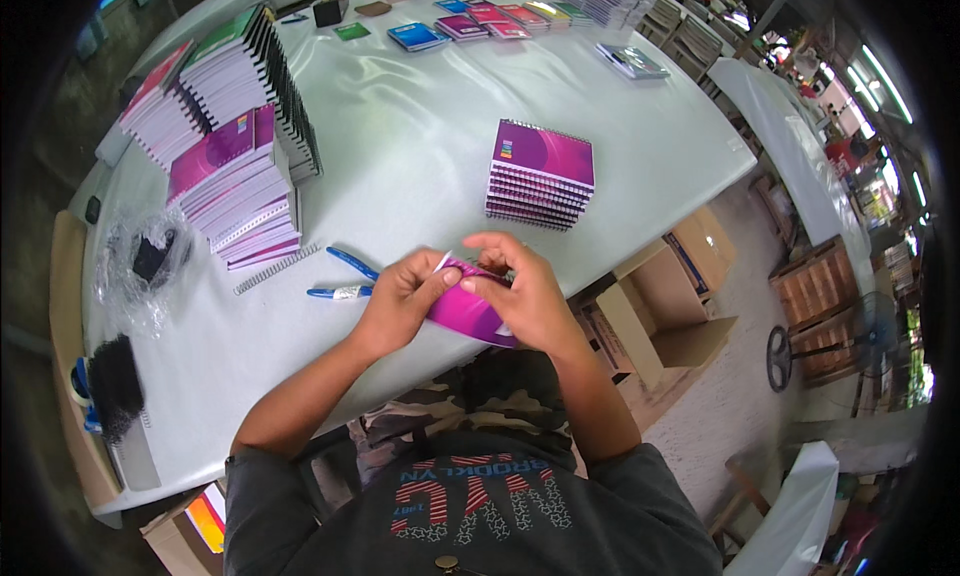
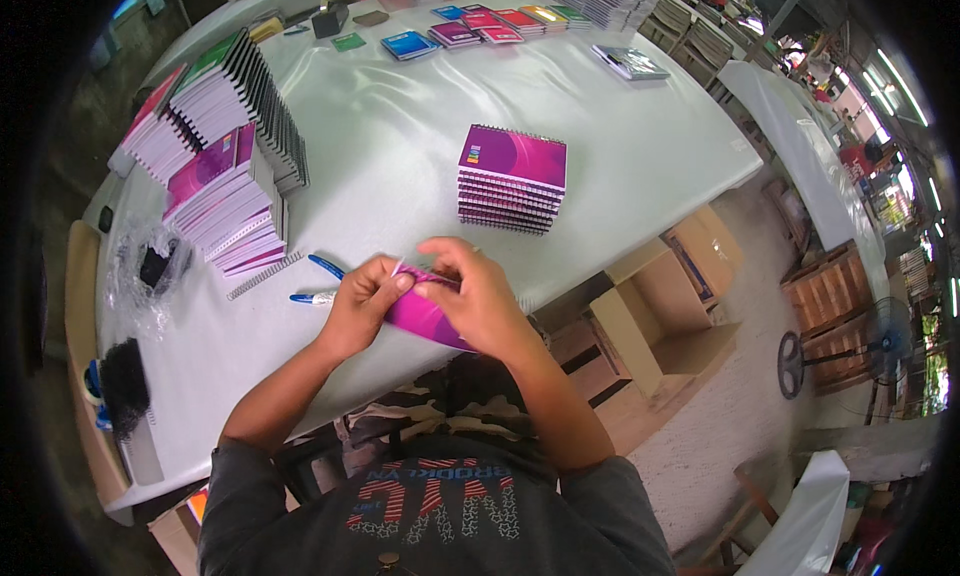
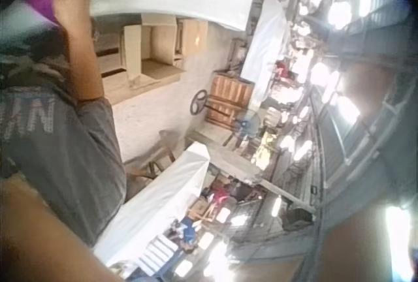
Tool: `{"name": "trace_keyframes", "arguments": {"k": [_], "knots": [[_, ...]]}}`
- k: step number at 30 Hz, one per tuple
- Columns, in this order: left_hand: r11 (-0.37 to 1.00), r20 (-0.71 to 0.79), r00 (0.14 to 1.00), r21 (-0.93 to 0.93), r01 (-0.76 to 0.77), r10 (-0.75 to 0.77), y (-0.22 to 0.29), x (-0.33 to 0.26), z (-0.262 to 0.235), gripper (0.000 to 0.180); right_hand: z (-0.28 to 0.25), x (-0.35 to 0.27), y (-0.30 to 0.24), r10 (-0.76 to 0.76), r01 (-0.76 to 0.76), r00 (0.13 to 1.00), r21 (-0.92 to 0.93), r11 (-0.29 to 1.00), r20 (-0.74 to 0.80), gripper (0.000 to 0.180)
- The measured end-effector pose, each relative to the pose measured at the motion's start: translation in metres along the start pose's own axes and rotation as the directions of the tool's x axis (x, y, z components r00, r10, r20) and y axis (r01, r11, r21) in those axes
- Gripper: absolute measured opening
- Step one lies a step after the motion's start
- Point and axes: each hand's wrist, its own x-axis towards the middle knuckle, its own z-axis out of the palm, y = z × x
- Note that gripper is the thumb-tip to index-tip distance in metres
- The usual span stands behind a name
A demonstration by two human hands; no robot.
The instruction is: The person assembles spiral-bound notebooks by inserting a plastic coil through the punched holes of a paper stack and using pliers to clip the ends.
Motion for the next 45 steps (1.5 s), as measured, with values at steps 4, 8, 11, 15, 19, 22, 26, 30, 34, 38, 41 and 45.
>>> {"name": "trace_keyframes", "arguments": {"k": [4,8,11,15,19,22,26,30,34,38,41,45], "knots": [[0.992,-0.122,0.993,-0.125,-0.009,-0.007,-0.017,0.004,0.002,0.011,0.005,0.005,0.025,0.158,-0.146,0.987,0.268,0.952,-0.025,0.033],[0.983,-0.097,0.993,-0.165,-0.078,0.062,-0.028,-0.001,-0.004,0.014,0.01,0.007,0.016,0.188,-0.201,0.966,0.055,0.978,0.178,0.037],[0.981,-0.111,0.992,-0.175,-0.086,0.067,-0.027,-0.006,0.001,0.014,0.016,0.006,0.013,0.168,-0.157,0.969,-0.074,0.985,0.178,0.042],[0.966,-0.225,0.97,-0.215,-0.145,0.095,-0.034,-0.006,0.002,0.014,0.02,0.001,0.003,0.093,-0.093,0.996,-0.088,0.992,0.0,0.045],[0.958,-0.193,0.971,-0.218,-0.183,0.142,-0.035,-0.015,0.014,0.014,0.006,0.009,-0.007,0.181,-0.134,0.93,-0.165,0.977,0.321,0.039],[0.953,-0.22,0.963,-0.221,-0.207,0.158,-0.034,-0.015,0.019,0.014,0.015,0.006,0.012,0.126,-0.115,0.98,-0.079,0.99,0.157,0.034],[0.947,-0.218,0.959,-0.225,-0.23,0.181,-0.031,-0.012,0.011,0.016,0.011,0.002,0.005,0.049,-0.052,0.998,-0.067,0.996,-0.044,0.022],[0.976,-0.149,0.981,-0.155,-0.151,0.128,-0.022,-0.01,0.003,0.017,0.009,0.001,0.007,-0.09,0.086,0.996,-0.186,0.979,-0.015,0.015],[0.98,-0.05,0.998,-0.192,-0.056,0.048,-0.014,-0.005,-0.006,0.02,0.01,0.002,0.002,-0.169,0.16,0.985,-0.219,0.963,-0.022,0.014],[0.981,-0.024,0.998,-0.181,-0.064,0.061,-0.007,-0.003,-0.012,0.018,0.006,0.002,-0.003,-0.206,0.195,0.979,-0.317,0.928,0.0,0.014],[0.979,0.087,0.995,-0.201,-0.04,0.058,-0.005,0.0,-0.023,0.016,0.005,0.0,-0.007,-0.222,0.213,0.975,-0.339,0.916,0.011,0.017],[0.986,0.139,0.988,-0.161,-0.041,0.064,-0.004,0.001,-0.031,0.015,0.013,-0.005,-0.013,-0.236,0.222,0.972,-0.357,0.907,0.004,0.019]]}}
